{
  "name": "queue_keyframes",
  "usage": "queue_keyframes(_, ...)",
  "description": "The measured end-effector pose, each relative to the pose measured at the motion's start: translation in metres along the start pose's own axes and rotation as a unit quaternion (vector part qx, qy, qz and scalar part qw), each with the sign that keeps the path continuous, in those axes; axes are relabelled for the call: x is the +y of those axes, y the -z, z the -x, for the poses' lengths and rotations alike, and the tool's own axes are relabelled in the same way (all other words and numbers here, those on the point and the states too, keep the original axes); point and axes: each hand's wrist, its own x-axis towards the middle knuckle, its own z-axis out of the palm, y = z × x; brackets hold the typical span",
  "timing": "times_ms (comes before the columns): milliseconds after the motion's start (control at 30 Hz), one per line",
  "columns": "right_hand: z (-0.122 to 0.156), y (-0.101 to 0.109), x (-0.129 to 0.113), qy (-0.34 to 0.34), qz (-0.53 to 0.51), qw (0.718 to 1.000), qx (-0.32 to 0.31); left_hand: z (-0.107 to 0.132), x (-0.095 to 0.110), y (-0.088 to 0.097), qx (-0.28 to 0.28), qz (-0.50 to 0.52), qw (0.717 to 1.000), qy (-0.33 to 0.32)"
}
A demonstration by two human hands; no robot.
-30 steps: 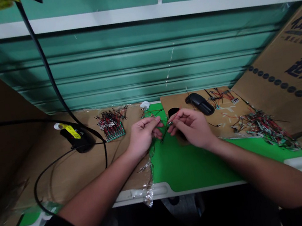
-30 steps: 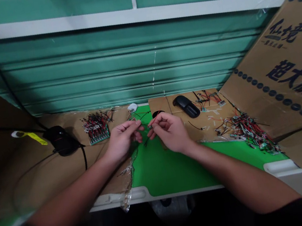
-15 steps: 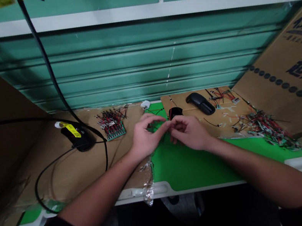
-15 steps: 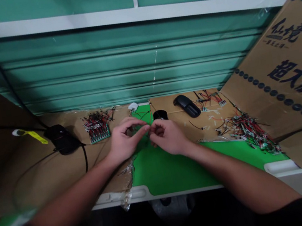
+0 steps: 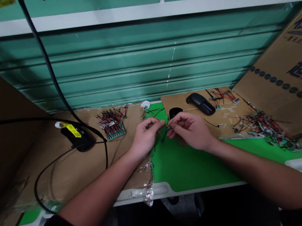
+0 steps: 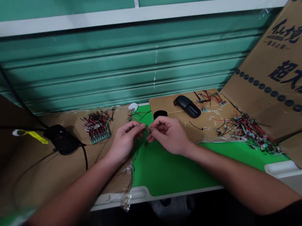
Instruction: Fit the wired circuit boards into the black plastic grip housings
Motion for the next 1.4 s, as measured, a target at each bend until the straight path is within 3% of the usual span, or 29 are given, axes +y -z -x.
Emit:
queue_keyframes(100,0.001,-0.001,0.001,0.016,-0.023,1.000,0.012,0.003,0.002,-0.002,-0.018,0.063,0.997,0.039)
queue_keyframes(167,0.000,0.002,0.000,0.006,-0.018,1.000,-0.002,0.003,0.004,-0.002,-0.022,0.071,0.997,0.032)
queue_keyframes(400,-0.011,0.023,-0.008,-0.081,-0.052,0.983,-0.159,0.002,0.015,0.007,-0.084,-0.025,0.995,-0.040)
queue_keyframes(533,-0.015,0.032,-0.004,-0.114,-0.100,0.967,-0.207,0.002,0.019,0.009,-0.130,-0.033,0.990,-0.044)
queue_keyframes(700,-0.015,0.035,0.000,-0.111,-0.129,0.955,-0.244,0.002,0.019,0.007,-0.147,-0.016,0.988,-0.051)
queue_keyframes(800,-0.017,0.039,-0.006,-0.098,-0.117,0.963,-0.221,0.000,0.016,0.005,-0.115,0.006,0.991,-0.074)
queue_keyframes(867,-0.021,0.046,-0.011,-0.069,-0.100,0.977,-0.173,-0.002,0.011,0.004,-0.073,0.011,0.993,-0.087)
queue_keyframes(967,-0.034,0.061,-0.009,0.012,-0.064,0.997,-0.038,-0.003,0.003,0.002,-0.036,-0.014,0.997,-0.071)
queue_keyframes(1033,-0.043,0.069,0.000,0.058,-0.059,0.994,0.066,-0.002,-0.002,0.000,-0.044,-0.044,0.997,-0.036)
queue_keyframes(1100,-0.050,0.072,0.012,0.052,-0.070,0.990,0.114,-0.001,-0.004,-0.001,-0.065,-0.075,0.995,0.012)
queue_keyframes(1267,-0.051,0.063,0.031,-0.015,-0.102,0.991,0.084,0.000,-0.008,-0.008,-0.115,-0.095,0.982,0.118)
queue_keyframes(1400,-0.045,0.054,0.034,-0.029,-0.108,0.992,0.050,-0.002,-0.017,-0.014,-0.097,-0.085,0.982,0.139)
